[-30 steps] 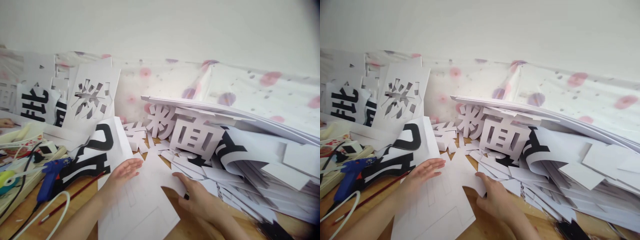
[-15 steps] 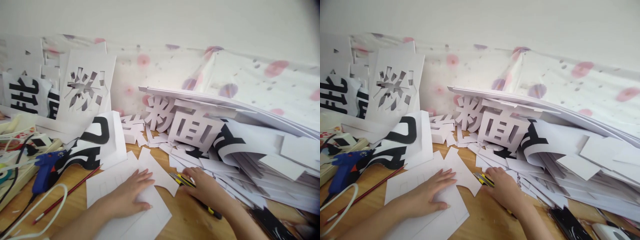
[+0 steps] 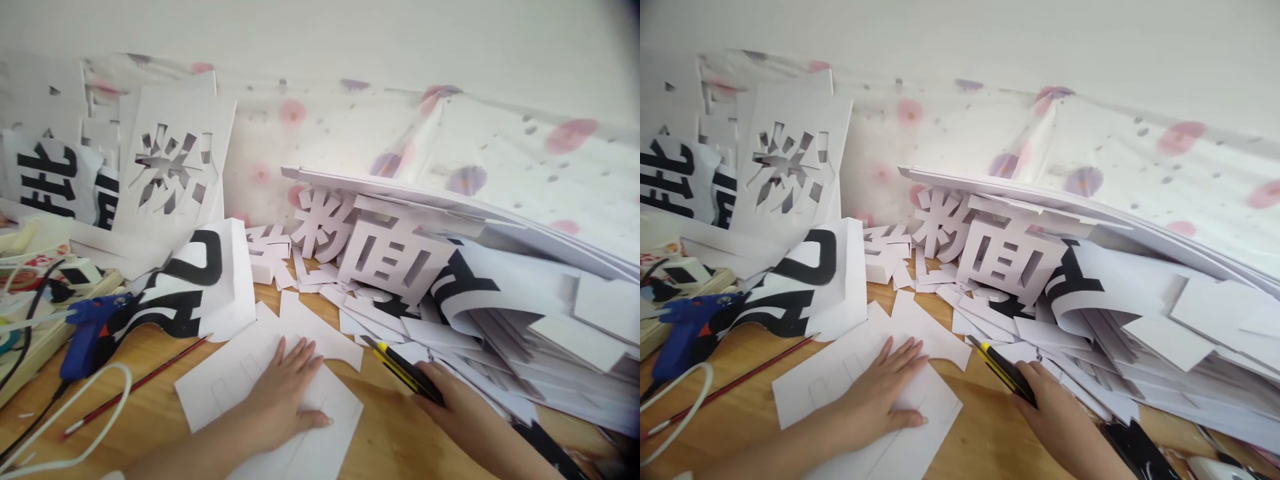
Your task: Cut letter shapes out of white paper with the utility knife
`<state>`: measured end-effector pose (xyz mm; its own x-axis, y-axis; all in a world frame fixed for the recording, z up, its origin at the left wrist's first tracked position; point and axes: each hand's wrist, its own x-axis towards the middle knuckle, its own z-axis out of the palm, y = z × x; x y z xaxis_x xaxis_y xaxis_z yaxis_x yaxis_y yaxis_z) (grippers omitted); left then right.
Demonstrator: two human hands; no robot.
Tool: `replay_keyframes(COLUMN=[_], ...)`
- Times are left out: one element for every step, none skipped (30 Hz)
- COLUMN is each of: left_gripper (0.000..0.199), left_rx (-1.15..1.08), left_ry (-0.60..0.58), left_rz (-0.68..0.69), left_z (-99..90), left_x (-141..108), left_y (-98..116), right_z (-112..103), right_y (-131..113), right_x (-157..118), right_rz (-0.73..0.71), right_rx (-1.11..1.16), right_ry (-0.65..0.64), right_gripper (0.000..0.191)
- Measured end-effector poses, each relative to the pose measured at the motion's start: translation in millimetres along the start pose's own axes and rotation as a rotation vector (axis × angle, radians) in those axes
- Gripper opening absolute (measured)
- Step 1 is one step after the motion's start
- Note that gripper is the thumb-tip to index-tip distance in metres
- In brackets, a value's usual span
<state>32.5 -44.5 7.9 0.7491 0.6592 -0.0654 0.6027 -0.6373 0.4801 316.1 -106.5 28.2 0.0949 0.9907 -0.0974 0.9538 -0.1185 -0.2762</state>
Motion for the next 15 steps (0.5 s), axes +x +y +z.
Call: replay_keyframes(left_gripper=[0.079,0.080,0.080,0.079,0.075,0.070,0.064,0.059,0.056,0.054,0.053,0.053,0.052,0.052,0.051], left_rx=[0.020,0.038,0.054,0.068,0.082,0.096,0.109,0.120,0.129,0.136,0.142,0.147,0.154,0.162,0.169], left_ry=[0.014,0.025,0.033,0.040,0.048,0.060,0.076,0.094,0.114,0.131,0.146,0.156,0.163,0.164,0.164], left_rz=[-0.016,-0.028,-0.037,-0.041,-0.045,-0.047,-0.050,-0.051,-0.053,-0.055,-0.057,-0.060,-0.064,-0.068,-0.069], left_z=[2.2,4.1,5.6,6.9,8.1,9.2,10.4,11.6,12.8,13.9,14.9,15.8,16.4,16.7,17.0], left_x=[2,4,5,6,6,7,7,8,9,10,10,11,11,11,11], left_y=[3,4,5,4,3,0,-2,-4,-6,-8,-8,-9,-9,-9,-8], right_z=[-1,-1,-1,0,1,3,6,8,11,13,15,17,18,19,20], right_y=[-3,-8,-14,-21,-28,-34,-40,-44,-47,-49,-50,-50,-50,-49,-48], right_x=[-2,-5,-9,-12,-16,-20,-23,-27,-30,-33,-36,-39,-41,-43,-44], right_rz=[0.002,0.008,-0.006,-0.028,-0.059,-0.069,-0.062,-0.052,-0.044,-0.044,-0.052,-0.065,-0.079,-0.087,-0.095], right_rx=[0.032,0.067,0.106,0.139,0.161,0.168,0.167,0.161,0.153,0.143,0.132,0.121,0.108,0.093,0.080], right_ry=[-0.009,-0.034,-0.053,-0.066,-0.071,-0.085,-0.095,-0.102,-0.099,-0.096,-0.093,-0.098,-0.110,-0.127,-0.138], right_gripper=[0.025,0.026,0.027,0.026,0.024,0.023,0.023,0.023,0.024,0.025,0.025,0.026,0.026,0.025,0.024])
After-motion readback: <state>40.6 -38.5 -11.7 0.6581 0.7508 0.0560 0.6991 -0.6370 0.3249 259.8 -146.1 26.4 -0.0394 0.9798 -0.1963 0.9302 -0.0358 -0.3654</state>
